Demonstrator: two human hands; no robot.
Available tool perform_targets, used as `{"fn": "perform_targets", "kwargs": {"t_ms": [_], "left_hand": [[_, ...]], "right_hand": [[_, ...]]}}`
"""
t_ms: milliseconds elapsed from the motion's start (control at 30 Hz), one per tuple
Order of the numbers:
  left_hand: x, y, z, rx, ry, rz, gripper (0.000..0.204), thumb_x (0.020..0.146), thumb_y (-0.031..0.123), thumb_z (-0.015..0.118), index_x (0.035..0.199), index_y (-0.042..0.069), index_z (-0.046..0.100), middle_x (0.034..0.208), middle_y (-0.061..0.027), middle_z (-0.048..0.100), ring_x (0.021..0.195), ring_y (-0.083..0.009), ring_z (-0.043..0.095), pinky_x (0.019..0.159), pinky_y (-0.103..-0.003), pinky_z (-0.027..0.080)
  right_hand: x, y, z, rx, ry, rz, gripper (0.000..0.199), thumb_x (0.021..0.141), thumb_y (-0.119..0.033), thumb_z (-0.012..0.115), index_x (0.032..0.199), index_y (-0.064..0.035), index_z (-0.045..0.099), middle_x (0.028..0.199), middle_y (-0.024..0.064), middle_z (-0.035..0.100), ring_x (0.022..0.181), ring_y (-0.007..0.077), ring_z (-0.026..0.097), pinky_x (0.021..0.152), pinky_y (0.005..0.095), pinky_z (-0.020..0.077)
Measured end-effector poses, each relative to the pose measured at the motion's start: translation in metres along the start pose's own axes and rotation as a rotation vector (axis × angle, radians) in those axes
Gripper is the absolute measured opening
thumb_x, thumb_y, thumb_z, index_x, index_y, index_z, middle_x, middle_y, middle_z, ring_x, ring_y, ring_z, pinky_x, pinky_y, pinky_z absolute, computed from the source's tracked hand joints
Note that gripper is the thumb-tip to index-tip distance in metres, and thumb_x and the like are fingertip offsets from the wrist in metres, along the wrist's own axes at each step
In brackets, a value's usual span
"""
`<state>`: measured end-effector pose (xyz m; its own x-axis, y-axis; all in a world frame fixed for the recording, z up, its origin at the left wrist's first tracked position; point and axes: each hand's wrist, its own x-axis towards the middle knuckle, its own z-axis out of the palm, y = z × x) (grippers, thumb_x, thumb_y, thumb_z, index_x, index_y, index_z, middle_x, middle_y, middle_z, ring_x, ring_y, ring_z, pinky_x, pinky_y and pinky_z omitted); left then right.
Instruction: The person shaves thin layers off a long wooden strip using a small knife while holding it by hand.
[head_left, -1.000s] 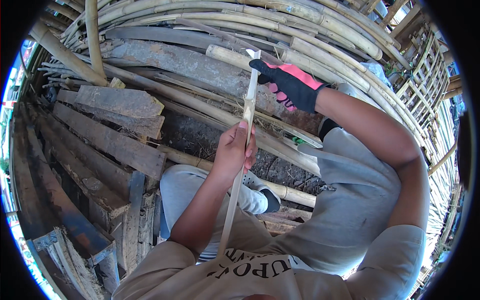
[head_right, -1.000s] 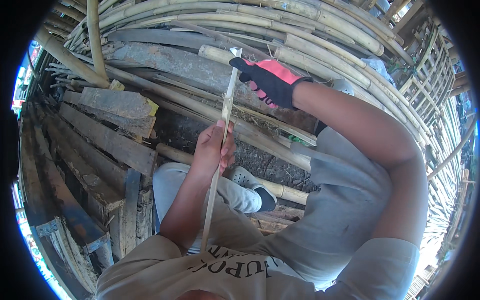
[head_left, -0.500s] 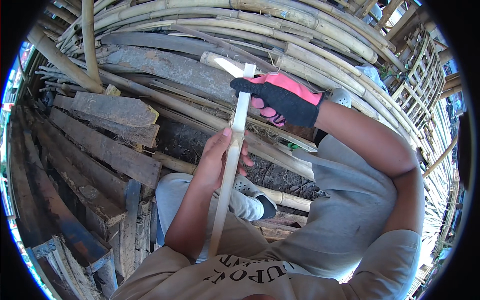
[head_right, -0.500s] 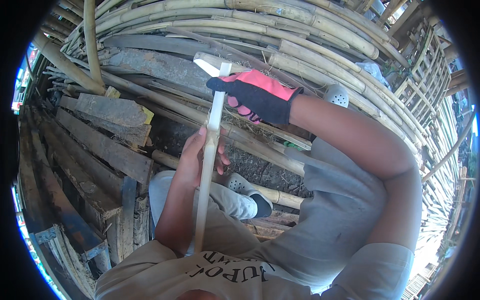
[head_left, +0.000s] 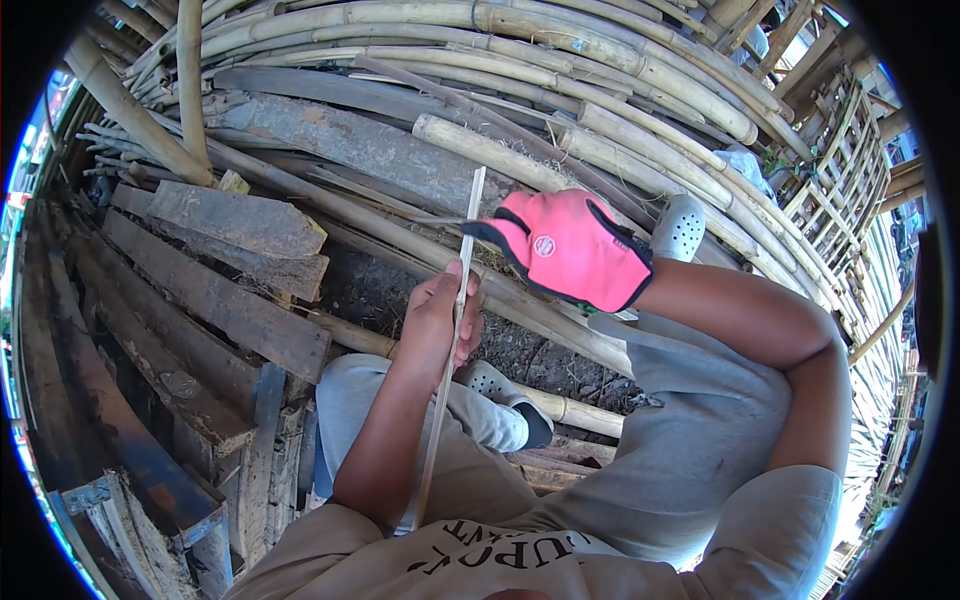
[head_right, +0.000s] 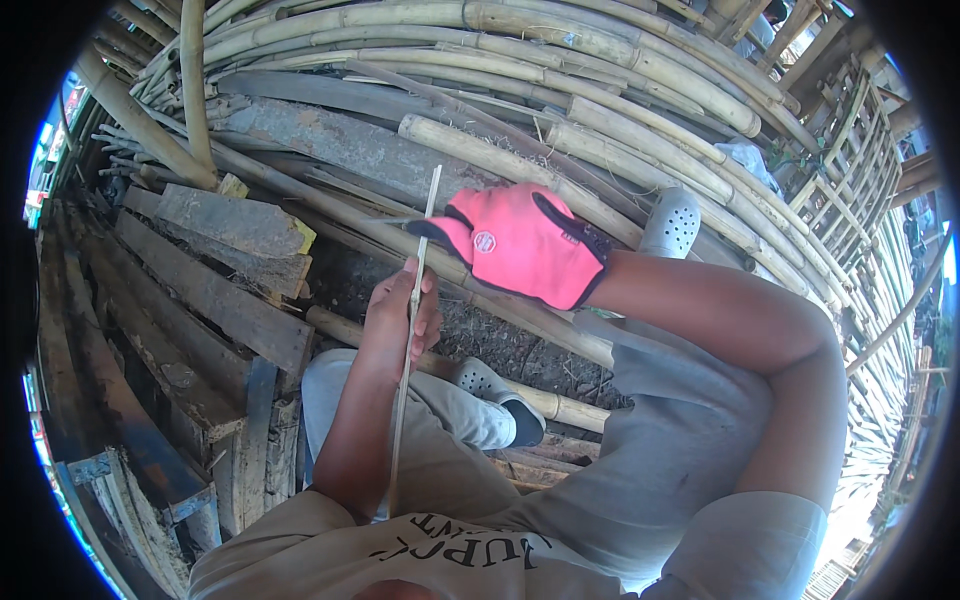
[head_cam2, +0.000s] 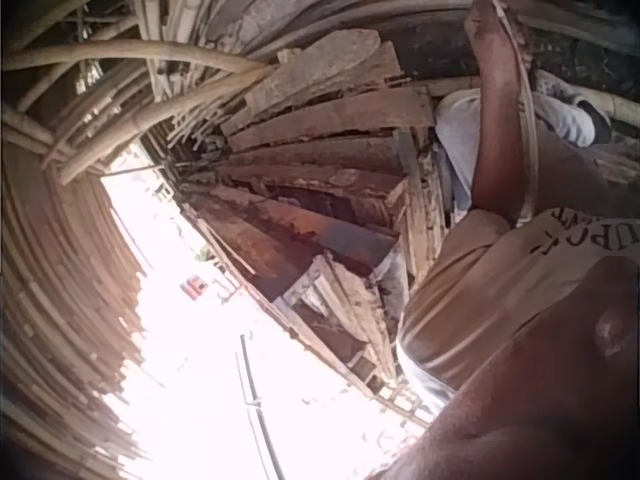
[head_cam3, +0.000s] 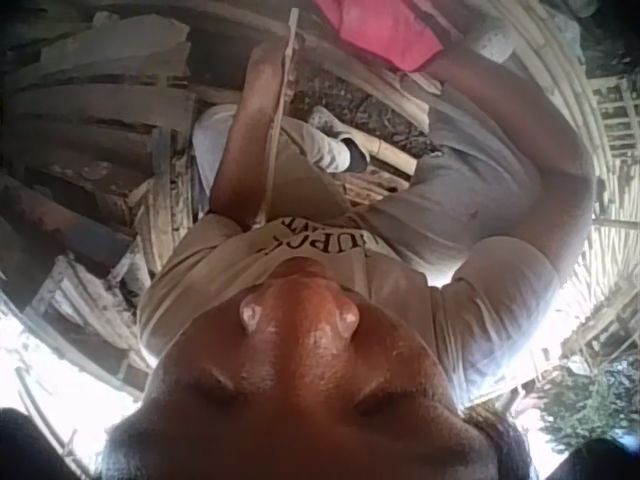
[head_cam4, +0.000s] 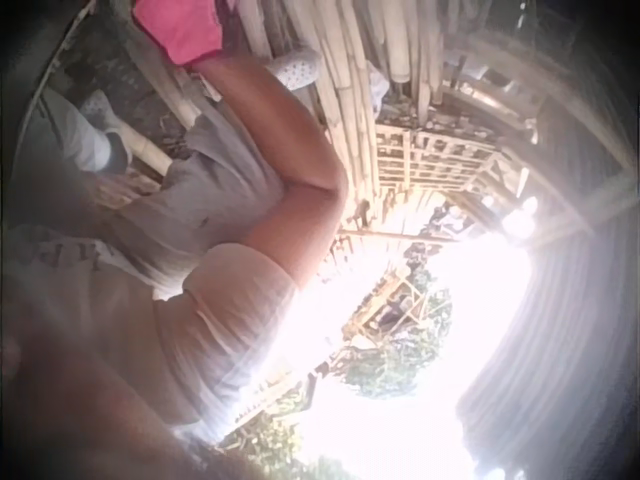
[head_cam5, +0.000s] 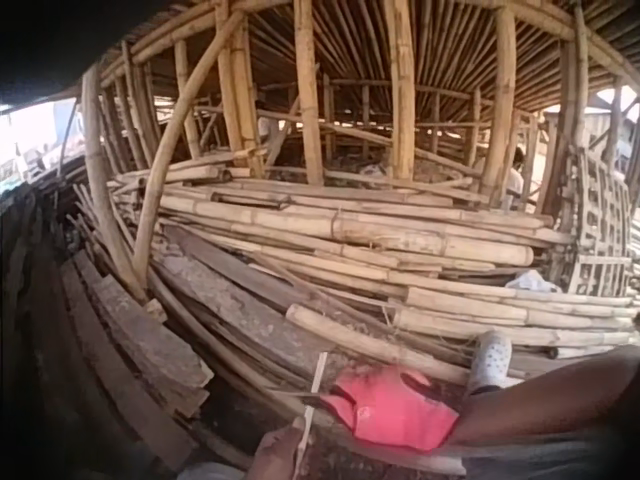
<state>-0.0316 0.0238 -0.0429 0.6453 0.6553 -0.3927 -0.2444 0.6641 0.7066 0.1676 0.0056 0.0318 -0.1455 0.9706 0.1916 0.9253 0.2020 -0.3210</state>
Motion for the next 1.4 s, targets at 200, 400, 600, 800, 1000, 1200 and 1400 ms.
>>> {"fn": "perform_targets", "kwargs": {"t_ms": [200,400,600,800,1000,1200,1400], "left_hand": [[0.002,-0.009,-0.001,0.114,0.11,0.052,0.035,0.11,0.035,0.037,0.09,0.009,0.049,0.052,-0.0004,0.039,0.034,-0.0084,0.033,0.029,-0.024,0.027],[-0.005,-0.014,0.006,0.188,0.101,0.063,0.039,0.11,0.036,0.035,0.091,0.006,0.051,0.053,-0.0013,0.044,0.034,-0.0089,0.039,0.03,-0.025,0.031],[-0.01,-0.015,0.019,0.197,0.092,0.07,0.041,0.11,0.038,0.035,0.091,0.006,0.052,0.052,-0.0012,0.044,0.034,-0.0089,0.04,0.03,-0.024,0.033],[-0.013,-0.042,0.036,0.247,0.017,-0.025,0.04,0.111,0.036,0.035,0.091,0.006,0.053,0.052,-0.001,0.044,0.033,-0.0098,0.039,0.031,-0.025,0.03],[0.005,-0.027,0.016,0.346,0.148,0.011,0.044,0.109,0.039,0.038,0.092,0.004,0.058,0.055,-0.0009,0.048,0.035,-0.0091,0.043,0.032,-0.025,0.035],[0.003,-0.02,0.013,0.411,0.215,0.091,0.045,0.109,0.038,0.038,0.09,0.003,0.058,0.055,-0.001,0.048,0.035,-0.009,0.043,0.032,-0.025,0.035],[0.001,-0.025,0.014,0.466,0.231,0.11,0.045,0.109,0.037,0.038,0.088,0.002,0.057,0.056,-0.0016,0.048,0.036,-0.0088,0.043,0.032,-0.025,0.035]], "right_hand": [[0.011,0.008,0.02,-0.274,-0.254,-0.304,0.044,0.102,-0.047,0.047,0.089,-0.0054,0.056,0.061,0.0134,0.059,0.055,0.0327,0.063,0.049,0.0445,0.0485],[0.013,0.025,0.02,-0.231,-0.279,-0.348,0.046,0.102,-0.048,0.046,0.09,-0.0048,0.055,0.063,0.0137,0.06,0.057,0.0351,0.063,0.05,0.0478,0.0493],[0.033,0.048,0.008,-0.348,-0.179,0.043,0.047,0.103,-0.047,0.043,0.092,-0.0044,0.059,0.068,0.0155,0.066,0.064,0.0376,0.066,0.056,0.0491,0.052],[0.041,0.146,-0.014,-0.339,0.282,0.292,0.045,0.104,-0.041,0.049,0.087,-0.0028,0.065,0.075,0.0251,0.066,0.073,0.0422,0.067,0.059,0.0472,0.0532],[0.005,0.045,0.001,0.007,0.083,-0.013,0.037,0.101,-0.035,0.057,0.081,-0.0048,0.065,0.067,0.0229,0.059,0.065,0.0435,0.06,0.056,0.0474,0.0466],[0.005,0.026,0.034,-0.017,-0.043,-0.095,0.044,0.102,-0.037,0.053,0.071,-0.0071,0.063,0.061,0.0186,0.058,0.056,0.0402,0.058,0.051,0.0464,0.0442],[0.004,0.023,0.037,-0.092,-0.13,-0.061,0.048,0.102,-0.038,0.049,0.07,-0.0077,0.066,0.061,0.0177,0.061,0.052,0.0365,0.059,0.048,0.0456,0.0453]]}}
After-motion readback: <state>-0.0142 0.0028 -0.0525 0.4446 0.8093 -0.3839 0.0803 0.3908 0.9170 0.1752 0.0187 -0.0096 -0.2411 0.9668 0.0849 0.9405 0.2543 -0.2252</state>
